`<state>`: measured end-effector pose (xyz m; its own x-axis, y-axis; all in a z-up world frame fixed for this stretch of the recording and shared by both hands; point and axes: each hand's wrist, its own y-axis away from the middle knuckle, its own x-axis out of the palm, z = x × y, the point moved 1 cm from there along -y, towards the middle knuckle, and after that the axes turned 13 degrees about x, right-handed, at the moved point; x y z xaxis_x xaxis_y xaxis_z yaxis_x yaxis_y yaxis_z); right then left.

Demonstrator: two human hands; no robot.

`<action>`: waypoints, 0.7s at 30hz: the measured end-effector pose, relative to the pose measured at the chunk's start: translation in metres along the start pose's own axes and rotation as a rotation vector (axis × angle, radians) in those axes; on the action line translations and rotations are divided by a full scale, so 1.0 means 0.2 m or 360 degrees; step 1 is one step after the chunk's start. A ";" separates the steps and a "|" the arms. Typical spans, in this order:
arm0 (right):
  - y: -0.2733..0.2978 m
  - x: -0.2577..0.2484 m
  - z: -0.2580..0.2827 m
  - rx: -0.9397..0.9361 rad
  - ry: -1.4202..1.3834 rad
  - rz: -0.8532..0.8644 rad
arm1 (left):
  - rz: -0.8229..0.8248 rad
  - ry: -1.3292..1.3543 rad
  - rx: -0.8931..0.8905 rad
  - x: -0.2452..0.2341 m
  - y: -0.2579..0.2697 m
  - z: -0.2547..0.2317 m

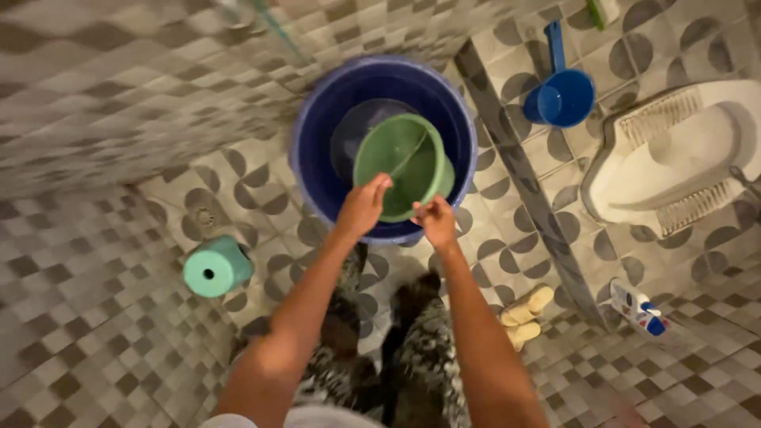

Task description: Watering various potted plants in an outdoor garden area using a small green bucket for dipping and pouring.

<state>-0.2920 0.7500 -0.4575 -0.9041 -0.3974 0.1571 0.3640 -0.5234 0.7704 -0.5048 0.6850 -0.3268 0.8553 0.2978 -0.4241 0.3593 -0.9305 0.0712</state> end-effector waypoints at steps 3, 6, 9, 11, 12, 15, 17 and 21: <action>-0.31 0.04 -0.18 -0.0017 -0.0084 -0.0078 | 0.0087 -0.0064 -0.0017 0.11 -0.13 0.39; -0.62 0.04 -0.37 0.0052 0.0012 -0.0092 | 0.0122 -0.0076 -0.0009 0.24 -0.25 0.74; -0.82 0.00 -0.58 0.0002 0.0148 -0.0077 | 0.0218 -0.0168 -0.0185 0.38 -0.23 1.06; -0.99 -0.02 -0.75 -0.0010 0.0157 0.0006 | 0.0125 -0.0208 -0.0165 0.46 -0.23 1.25; -1.04 -0.03 -0.83 0.0030 0.0144 -0.0002 | 0.0154 -0.0207 -0.0197 0.48 -0.22 1.32; -1.18 -0.02 -0.91 0.0152 -0.0281 0.0035 | 0.0038 -0.0169 -0.0182 0.50 -0.24 1.51; -1.20 0.04 -0.78 0.0115 0.0257 -0.0038 | -0.0030 -0.0134 -0.0142 0.50 -0.27 1.60; -1.44 0.07 -1.05 0.0087 0.0114 0.0017 | -0.0055 -0.0188 -0.0187 0.47 -0.31 1.73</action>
<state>-0.3620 0.7367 -0.8063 -0.8811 -0.4568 0.1226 0.3592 -0.4777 0.8017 -0.5754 0.6966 -0.6827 0.7942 0.2953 -0.5310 0.4345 -0.8869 0.1567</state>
